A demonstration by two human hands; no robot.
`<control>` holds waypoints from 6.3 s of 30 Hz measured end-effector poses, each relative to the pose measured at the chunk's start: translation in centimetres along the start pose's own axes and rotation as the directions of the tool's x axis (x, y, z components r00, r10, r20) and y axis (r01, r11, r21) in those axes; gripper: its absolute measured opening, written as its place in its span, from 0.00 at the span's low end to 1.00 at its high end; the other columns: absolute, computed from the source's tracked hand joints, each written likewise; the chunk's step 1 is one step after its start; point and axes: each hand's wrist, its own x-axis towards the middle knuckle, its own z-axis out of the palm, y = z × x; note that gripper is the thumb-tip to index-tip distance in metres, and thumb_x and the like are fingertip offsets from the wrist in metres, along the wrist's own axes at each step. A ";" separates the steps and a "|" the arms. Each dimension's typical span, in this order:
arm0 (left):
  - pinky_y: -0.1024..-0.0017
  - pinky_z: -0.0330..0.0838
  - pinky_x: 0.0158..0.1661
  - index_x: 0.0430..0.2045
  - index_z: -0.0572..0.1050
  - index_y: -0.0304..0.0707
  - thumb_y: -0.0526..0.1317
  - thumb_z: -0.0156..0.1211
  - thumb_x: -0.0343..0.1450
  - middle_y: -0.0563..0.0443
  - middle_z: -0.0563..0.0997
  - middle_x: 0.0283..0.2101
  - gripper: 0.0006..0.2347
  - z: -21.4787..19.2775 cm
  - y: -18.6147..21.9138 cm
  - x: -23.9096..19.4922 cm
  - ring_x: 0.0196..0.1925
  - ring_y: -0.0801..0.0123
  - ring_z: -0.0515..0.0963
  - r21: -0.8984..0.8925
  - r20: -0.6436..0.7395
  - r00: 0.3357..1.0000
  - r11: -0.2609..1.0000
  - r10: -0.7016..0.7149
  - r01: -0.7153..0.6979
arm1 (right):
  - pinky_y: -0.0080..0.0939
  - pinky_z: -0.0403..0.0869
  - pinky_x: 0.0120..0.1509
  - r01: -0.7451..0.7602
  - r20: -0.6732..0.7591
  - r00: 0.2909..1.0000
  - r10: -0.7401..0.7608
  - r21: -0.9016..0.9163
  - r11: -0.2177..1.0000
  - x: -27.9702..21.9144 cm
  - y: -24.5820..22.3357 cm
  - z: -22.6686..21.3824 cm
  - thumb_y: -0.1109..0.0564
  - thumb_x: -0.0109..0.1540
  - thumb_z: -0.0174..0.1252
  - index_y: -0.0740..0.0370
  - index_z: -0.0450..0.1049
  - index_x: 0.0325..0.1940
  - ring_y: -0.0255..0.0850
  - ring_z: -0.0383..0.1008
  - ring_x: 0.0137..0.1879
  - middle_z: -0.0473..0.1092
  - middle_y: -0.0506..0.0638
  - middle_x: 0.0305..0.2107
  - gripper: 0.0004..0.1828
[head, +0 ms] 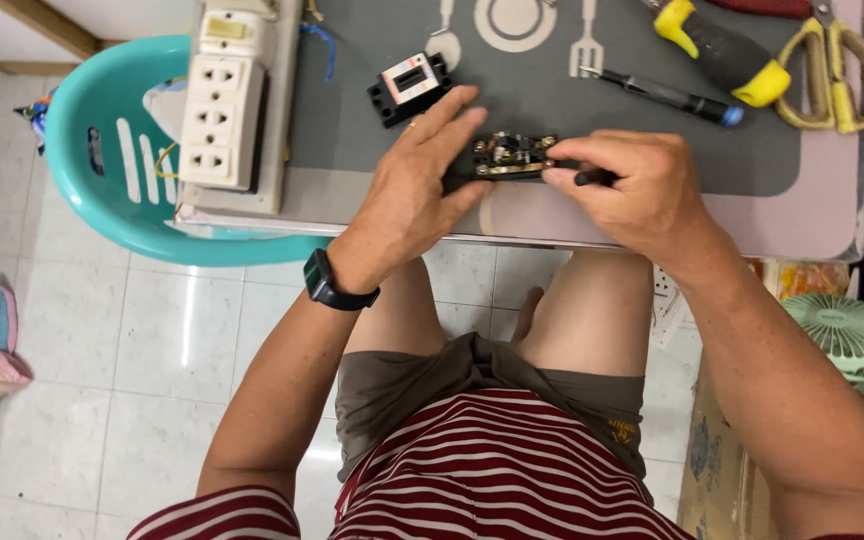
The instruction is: The person disassembles a small black electrical component using a screwdriver, removes the casing, and adjusts internal terminals and screws. The person then reassembles the component and tightens the screws.
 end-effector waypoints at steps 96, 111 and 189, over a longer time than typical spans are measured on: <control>0.54 0.63 0.37 0.61 0.62 0.38 0.46 0.64 0.61 0.45 0.77 0.41 0.32 2.4 3.9 3.3 0.37 0.46 0.70 0.416 -0.055 0.997 0.906 -0.053 0.071 | 0.37 0.68 0.42 -0.327 -0.272 0.617 0.738 0.765 0.555 -2.4 -2.0 -4.2 0.52 0.68 0.46 0.64 0.73 0.40 0.37 0.66 0.37 0.70 0.50 0.39 0.14; 0.68 0.67 0.50 0.57 0.72 0.48 0.35 0.72 0.63 0.60 0.80 0.49 0.26 0.2 1.7 3.8 0.49 0.64 0.75 -0.074 0.104 0.994 0.997 0.045 -0.037 | 0.33 0.72 0.31 -0.313 -0.291 0.762 0.579 0.617 0.722 -3.4 -0.5 -1.6 0.65 0.64 0.55 0.71 0.76 0.36 0.38 0.71 0.23 0.71 0.59 0.21 0.06; 0.72 0.69 0.52 0.58 0.68 0.47 0.34 0.70 0.67 0.56 0.79 0.53 0.25 0.8 1.3 3.1 0.47 0.68 0.71 -0.095 0.056 0.996 0.994 0.068 -0.062 | 0.37 0.69 0.34 -0.090 -0.201 0.973 0.116 0.134 0.987 -0.9 0.3 -1.5 0.67 0.67 0.54 0.70 0.72 0.37 0.41 0.75 0.28 0.73 0.54 0.23 0.05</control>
